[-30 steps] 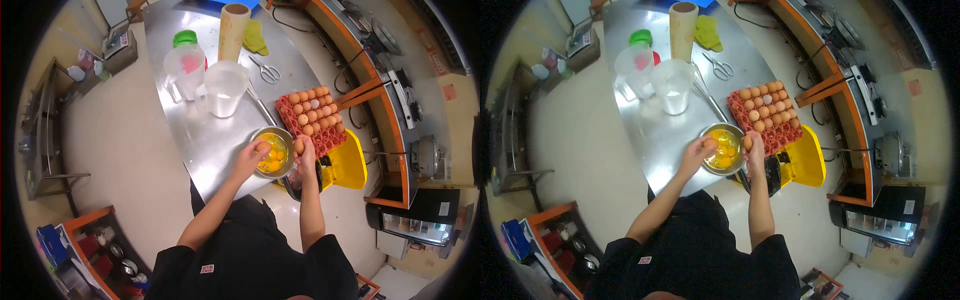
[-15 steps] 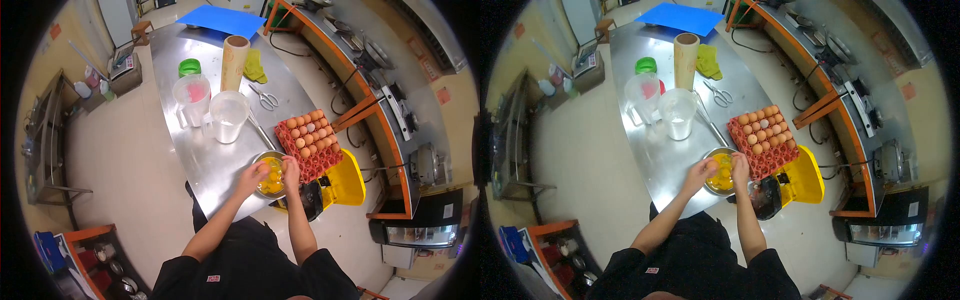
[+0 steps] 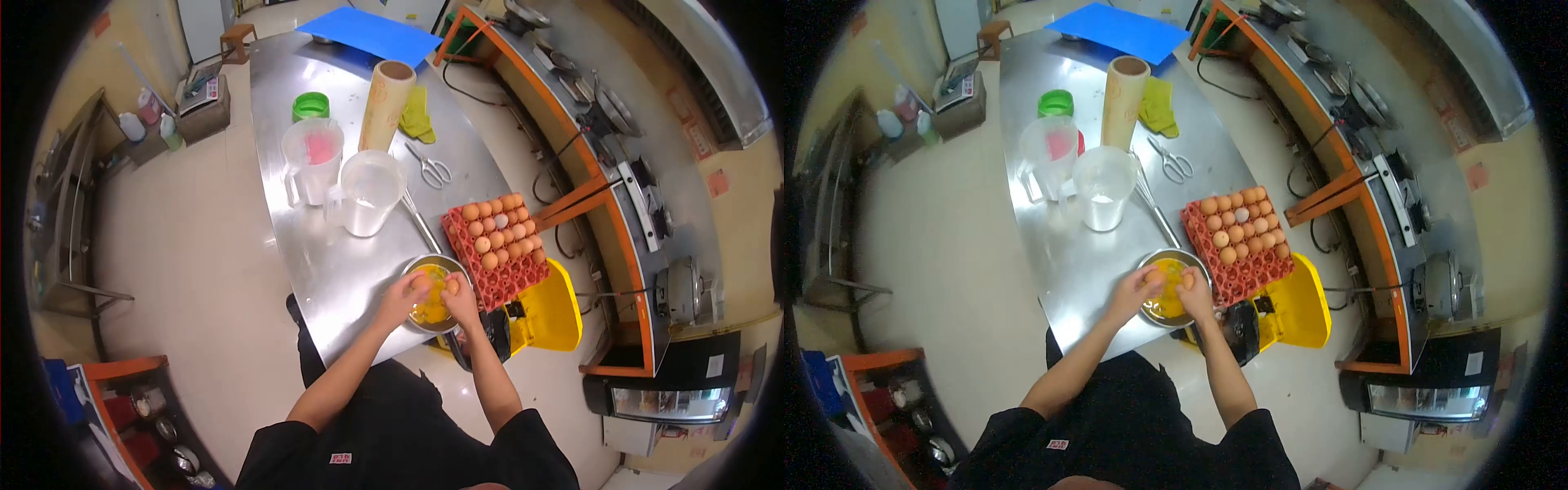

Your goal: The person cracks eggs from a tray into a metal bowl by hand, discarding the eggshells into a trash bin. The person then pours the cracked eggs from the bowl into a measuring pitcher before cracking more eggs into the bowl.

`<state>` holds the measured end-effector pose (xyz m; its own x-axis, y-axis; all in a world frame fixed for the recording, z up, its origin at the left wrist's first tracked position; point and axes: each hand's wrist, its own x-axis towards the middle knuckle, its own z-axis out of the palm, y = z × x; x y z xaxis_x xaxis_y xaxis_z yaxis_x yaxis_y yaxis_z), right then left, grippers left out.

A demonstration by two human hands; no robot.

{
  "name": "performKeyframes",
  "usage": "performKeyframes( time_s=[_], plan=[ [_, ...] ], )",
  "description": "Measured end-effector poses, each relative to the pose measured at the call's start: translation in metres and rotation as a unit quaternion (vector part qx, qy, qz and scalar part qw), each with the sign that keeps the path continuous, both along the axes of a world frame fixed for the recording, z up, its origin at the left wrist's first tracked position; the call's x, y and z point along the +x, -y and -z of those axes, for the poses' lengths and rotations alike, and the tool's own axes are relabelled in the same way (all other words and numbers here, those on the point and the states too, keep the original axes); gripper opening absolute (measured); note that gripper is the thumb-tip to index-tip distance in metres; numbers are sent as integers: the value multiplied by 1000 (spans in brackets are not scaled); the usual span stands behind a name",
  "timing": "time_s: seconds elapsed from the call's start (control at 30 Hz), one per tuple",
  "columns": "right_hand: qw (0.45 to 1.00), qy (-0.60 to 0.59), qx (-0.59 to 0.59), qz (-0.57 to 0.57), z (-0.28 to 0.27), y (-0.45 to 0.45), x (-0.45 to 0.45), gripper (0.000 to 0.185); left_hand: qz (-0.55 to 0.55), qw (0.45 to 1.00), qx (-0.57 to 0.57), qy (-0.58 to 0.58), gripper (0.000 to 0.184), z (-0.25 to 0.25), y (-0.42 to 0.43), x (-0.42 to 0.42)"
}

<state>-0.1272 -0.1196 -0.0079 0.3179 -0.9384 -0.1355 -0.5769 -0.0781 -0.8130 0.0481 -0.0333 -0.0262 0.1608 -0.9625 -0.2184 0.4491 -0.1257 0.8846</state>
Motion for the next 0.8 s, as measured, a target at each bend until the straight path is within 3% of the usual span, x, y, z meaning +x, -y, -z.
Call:
performKeyframes(
  time_s=[0.07,0.17,0.3,0.4,0.6,0.67,0.73,0.8],
  plan=[
    [999,-40,9,-7,-4,3,0,32,4,1000,5,6,48,-2,1,1],
    [987,-116,-87,-73,-9,5,-1,43,-2,999,-23,25,48,2,0,3],
    [969,-217,-43,-114,-40,1,8,66,-26,999,-29,5,46,5,1,3],
    [945,-295,-37,-139,-82,-1,17,71,12,1000,-10,13,46,-10,-3,13],
    [914,-357,-98,-166,-183,3,24,73,-19,1000,1,2,45,-13,-9,15],
    [925,-326,-108,-162,-201,3,20,71,-16,1000,2,1,45,-10,-10,17],
    [936,-289,-109,-170,-198,7,19,68,-19,1000,2,-13,45,-4,-8,16],
    [945,-249,-92,-190,-161,12,15,65,-18,1000,6,-15,44,-2,-8,15]
  ],
)
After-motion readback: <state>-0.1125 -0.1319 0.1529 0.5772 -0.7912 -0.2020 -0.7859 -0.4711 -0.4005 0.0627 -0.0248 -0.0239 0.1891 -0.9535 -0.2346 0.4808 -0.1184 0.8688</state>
